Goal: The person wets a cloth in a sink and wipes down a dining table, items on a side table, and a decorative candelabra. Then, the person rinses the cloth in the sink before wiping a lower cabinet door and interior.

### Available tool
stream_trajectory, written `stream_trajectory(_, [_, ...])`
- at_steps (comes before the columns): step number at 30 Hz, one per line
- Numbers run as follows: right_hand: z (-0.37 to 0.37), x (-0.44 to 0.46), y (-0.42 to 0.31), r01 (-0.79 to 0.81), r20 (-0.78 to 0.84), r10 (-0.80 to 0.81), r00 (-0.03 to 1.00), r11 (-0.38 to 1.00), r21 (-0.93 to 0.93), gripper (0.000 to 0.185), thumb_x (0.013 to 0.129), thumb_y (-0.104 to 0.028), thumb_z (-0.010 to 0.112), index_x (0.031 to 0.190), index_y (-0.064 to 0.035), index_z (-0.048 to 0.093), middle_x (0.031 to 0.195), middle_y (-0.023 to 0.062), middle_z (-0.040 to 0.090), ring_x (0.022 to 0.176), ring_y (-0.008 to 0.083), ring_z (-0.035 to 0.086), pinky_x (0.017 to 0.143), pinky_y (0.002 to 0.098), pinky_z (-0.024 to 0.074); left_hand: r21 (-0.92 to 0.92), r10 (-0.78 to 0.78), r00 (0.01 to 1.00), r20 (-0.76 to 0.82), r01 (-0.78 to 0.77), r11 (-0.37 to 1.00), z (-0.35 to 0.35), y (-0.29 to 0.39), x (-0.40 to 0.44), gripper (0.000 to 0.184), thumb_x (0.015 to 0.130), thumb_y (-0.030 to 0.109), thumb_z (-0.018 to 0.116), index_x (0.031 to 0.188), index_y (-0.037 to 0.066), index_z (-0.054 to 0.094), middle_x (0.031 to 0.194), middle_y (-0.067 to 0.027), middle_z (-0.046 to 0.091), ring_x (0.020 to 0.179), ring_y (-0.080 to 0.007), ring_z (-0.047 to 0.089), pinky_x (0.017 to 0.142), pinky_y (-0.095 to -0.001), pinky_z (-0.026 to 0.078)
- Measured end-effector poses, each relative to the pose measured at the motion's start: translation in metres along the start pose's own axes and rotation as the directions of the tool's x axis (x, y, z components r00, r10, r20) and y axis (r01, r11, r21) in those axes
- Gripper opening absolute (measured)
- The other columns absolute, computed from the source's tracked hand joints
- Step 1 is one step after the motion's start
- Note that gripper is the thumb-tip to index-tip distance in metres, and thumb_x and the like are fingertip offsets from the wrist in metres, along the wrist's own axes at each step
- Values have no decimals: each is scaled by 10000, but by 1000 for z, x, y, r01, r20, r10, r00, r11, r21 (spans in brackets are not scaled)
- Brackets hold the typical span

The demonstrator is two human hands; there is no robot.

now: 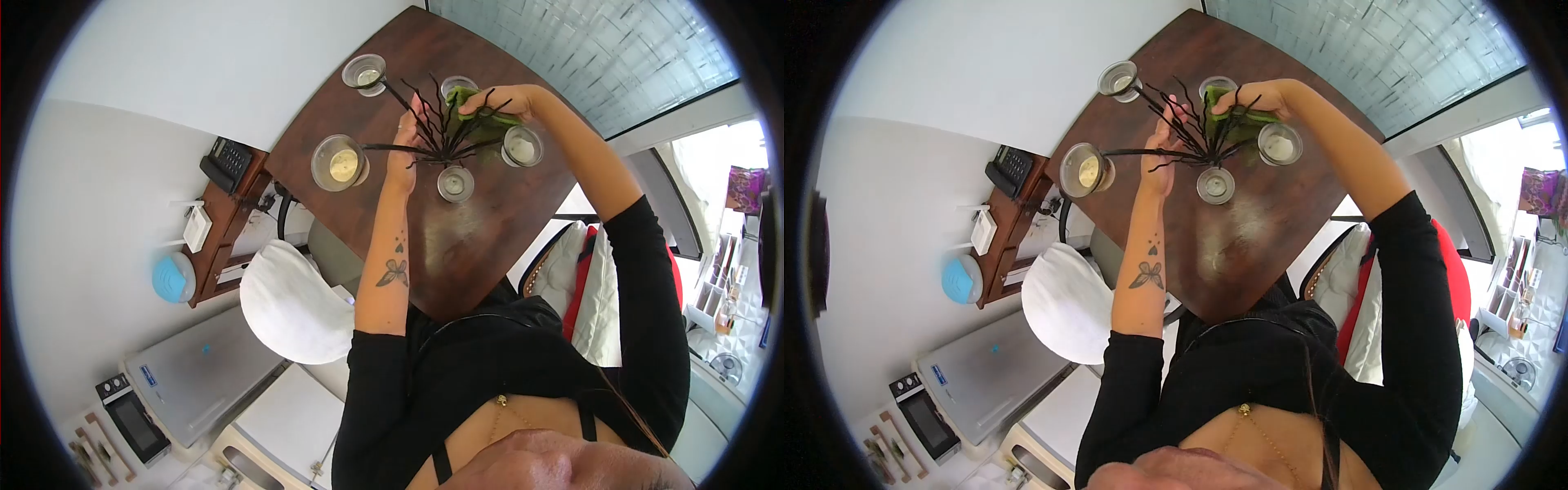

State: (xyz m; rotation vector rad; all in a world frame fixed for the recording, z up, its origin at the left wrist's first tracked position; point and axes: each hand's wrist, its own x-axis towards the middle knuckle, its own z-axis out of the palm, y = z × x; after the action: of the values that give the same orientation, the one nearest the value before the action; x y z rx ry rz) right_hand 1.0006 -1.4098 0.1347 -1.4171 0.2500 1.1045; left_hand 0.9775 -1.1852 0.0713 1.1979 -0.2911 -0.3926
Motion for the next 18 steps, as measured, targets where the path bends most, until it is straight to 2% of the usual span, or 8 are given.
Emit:
stream_trajectory(2, [-1,-2,2,-4,-18,5,1000,999,38,391,816,-246,614,1138,-34,548,1058,108,614,904,197,609,825,343,494,5,29,999,36,-30,1000,-3,-2,1,596,848,363,370,1401,149,324,1337,10,425,1231,-138,363,981,-365,254])
stream_trajectory(4, [-2,-1,8,190,-28,-188,982,978,86,301,817,-213,599,1054,-29,577,991,90,638,863,178,630,766,343,527,24,20,999,41,-21,999,-3,-1,1,591,856,376,367,1400,149,326,1337,11,425,1232,-137,363,976,-367,256])
stream_trajectory(7, [-10,-26,-2,344,-105,-331,938,929,137,330,812,-173,597,1105,-27,547,1036,103,619,892,188,621,798,350,521,65,13,999,50,-16,998,-4,-2,0,586,876,415,360,1396,148,331,1335,10,426,1233,-136,363,969,-366,261])
stream_trajectory(9, [-6,-51,-11,360,-145,-342,928,924,125,367,815,-154,592,1151,-25,523,1061,103,608,916,192,612,824,349,505,83,22,998,58,-27,996,-3,-2,-2,586,888,442,358,1394,147,334,1334,8,427,1234,-137,363,966,-364,262])
stream_trajectory(11, [-6,-67,-18,380,-191,-356,915,919,105,406,817,-136,588,1197,-23,500,1086,102,597,939,196,602,851,348,489,-9,-37,998,46,37,999,-1,4,-3,566,893,325,393,1399,85,310,1323,-36,404,1195,-144,372,992,-293,265])
stream_trajectory(14, [-12,-88,-23,491,-231,-478,848,871,1,381,818,-161,598,1165,-28,515,1059,106,604,941,204,607,835,355,506,-25,-30,997,68,32,999,-2,5,-3,561,901,341,412,1391,82,327,1301,-30,419,1196,-145,366,996,-296,253])
stream_trajectory(16, [-13,-108,-29,620,-266,-610,746,783,-57,378,827,-185,598,1152,-8,518,1062,107,602,960,203,600,861,352,490,-1,-16,997,81,16,1000,-6,0,-1,543,913,374,405,1380,104,350,1304,-7,429,1207,-134,363,985,-326,255])
stream_trajectory(18, [-38,-127,-30,762,-241,-728,642,642,89,441,844,-171,559,1214,45,453,1150,145,561,1046,237,565,915,373,457,24,-1,996,90,-1,1000,-10,-3,1,527,925,406,399,1370,126,373,1307,16,439,1217,-123,361,975,-355,257])
